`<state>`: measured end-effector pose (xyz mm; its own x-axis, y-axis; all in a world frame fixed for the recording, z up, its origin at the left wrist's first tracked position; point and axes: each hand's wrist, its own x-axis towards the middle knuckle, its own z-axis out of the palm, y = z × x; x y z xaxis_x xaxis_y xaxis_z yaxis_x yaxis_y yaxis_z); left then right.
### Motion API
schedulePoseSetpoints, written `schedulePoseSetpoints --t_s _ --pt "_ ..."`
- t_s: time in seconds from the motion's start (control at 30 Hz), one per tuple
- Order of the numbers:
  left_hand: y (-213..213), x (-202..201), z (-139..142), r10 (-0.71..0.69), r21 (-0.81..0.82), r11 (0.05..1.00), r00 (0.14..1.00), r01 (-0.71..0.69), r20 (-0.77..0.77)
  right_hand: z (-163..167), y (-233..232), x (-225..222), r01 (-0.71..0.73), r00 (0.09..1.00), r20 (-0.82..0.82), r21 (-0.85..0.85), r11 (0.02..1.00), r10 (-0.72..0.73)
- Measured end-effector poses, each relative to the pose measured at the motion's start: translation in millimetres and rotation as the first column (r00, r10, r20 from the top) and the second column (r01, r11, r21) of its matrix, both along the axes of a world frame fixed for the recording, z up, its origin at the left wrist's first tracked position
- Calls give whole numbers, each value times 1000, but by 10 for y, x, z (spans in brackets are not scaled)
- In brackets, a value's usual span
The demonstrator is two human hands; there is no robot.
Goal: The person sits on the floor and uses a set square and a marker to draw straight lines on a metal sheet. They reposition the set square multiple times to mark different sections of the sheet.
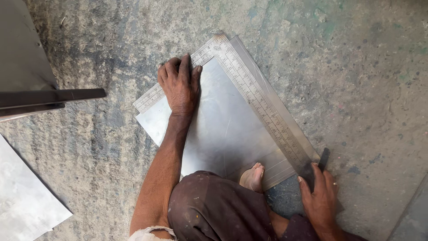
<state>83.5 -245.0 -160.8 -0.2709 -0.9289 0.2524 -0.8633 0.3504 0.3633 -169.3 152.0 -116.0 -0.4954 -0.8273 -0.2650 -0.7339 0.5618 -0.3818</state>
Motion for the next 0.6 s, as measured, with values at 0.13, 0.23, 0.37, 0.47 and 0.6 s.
schedulePoseSetpoints --t_s 0.13,0.23,0.37,0.47,0.6 --pt "0 0 -3 -9 -29 1000 1000 10 24 -9 -11 -3 3 1000 -5 8 1000 -3" --pt "2 -1 -4 -1 -10 1000 1000 1 11 5 -31 5 10 1000 -2 0 1000 -10" --pt "-2 -3 -11 -9 -33 999 999 10 31 44 -61 18 7 1000 23 -39 999 -6" --pt "-5 -8 -29 -13 -41 999 1000 14 19 69 -88 14 41 998 46 6 999 -41" --pt "-9 6 -67 -11 -32 999 1000 11 15 81 -121 8 15 1000 15 4 1000 -15"
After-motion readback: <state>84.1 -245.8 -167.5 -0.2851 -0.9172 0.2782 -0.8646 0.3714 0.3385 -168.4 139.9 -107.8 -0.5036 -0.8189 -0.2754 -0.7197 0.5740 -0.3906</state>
